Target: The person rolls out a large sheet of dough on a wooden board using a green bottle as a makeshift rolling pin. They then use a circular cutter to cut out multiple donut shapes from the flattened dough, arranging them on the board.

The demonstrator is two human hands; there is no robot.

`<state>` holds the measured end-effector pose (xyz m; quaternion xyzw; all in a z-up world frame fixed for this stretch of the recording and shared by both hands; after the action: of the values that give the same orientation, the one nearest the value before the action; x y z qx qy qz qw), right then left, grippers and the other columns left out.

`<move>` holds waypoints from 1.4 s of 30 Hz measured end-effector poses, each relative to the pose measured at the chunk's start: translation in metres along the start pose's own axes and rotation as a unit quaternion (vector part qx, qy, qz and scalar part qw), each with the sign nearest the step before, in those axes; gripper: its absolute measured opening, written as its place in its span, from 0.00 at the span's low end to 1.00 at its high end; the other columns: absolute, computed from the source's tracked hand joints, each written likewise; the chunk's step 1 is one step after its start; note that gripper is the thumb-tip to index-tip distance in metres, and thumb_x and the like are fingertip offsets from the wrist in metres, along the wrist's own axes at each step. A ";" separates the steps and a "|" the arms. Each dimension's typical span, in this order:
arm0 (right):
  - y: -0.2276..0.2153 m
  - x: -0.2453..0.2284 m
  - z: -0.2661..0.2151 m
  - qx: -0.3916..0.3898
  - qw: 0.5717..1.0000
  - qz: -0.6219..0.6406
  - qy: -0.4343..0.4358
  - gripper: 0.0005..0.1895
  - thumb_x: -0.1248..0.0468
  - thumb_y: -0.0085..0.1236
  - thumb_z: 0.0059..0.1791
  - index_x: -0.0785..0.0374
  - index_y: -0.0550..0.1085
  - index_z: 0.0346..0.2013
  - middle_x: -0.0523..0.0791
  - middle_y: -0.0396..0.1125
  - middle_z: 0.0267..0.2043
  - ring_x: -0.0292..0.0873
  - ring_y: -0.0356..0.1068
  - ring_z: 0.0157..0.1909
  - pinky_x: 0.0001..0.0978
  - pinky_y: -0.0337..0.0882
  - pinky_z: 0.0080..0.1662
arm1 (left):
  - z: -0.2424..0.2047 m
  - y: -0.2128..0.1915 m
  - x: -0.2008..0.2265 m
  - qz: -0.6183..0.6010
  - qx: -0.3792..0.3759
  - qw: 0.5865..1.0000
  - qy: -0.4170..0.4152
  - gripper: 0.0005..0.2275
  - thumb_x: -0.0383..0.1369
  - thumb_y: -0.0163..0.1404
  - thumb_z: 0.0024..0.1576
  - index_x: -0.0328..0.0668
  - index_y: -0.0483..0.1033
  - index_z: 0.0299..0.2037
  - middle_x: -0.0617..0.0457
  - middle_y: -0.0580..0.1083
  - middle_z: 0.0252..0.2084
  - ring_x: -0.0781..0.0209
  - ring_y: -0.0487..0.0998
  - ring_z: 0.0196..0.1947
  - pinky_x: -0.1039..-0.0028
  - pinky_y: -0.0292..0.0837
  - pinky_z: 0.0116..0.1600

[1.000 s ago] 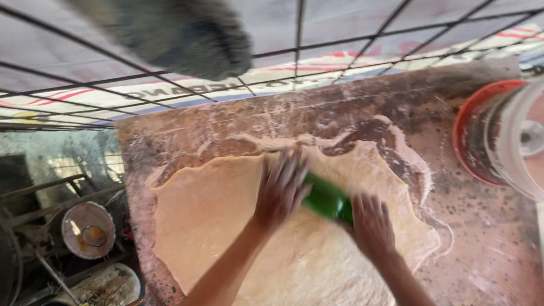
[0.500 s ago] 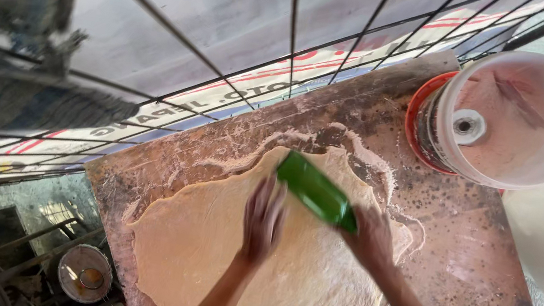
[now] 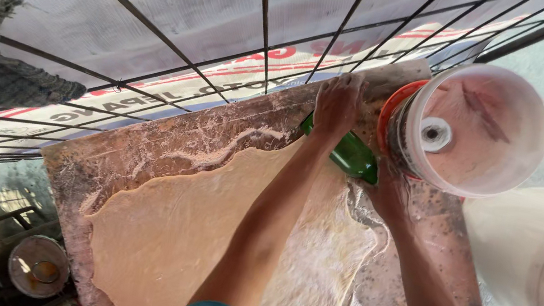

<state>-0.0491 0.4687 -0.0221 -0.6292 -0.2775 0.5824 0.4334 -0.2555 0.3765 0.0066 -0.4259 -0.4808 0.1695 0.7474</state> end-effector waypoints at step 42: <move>0.049 0.022 -0.334 -0.130 0.869 0.071 0.471 0.17 0.50 0.58 0.58 0.63 0.76 0.47 0.52 0.75 0.31 0.48 0.74 0.32 0.47 0.72 0.38 | -0.292 0.098 0.241 -0.168 -0.150 0.901 0.371 0.22 0.35 0.52 0.63 0.53 0.64 0.68 0.50 0.65 0.72 0.50 0.65 0.75 0.47 0.59 0.81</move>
<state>0.2725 0.3900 -0.0930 -0.8976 -0.0682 0.2043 0.3847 0.1273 0.4547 0.0156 -0.4777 -0.2531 -0.2028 0.8165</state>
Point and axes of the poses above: each hand's wrist, its own z-axis towards the middle knuckle, its own y-axis out of the palm, x = y × z, the point moved 4 cm from there along z, towards the middle knuckle
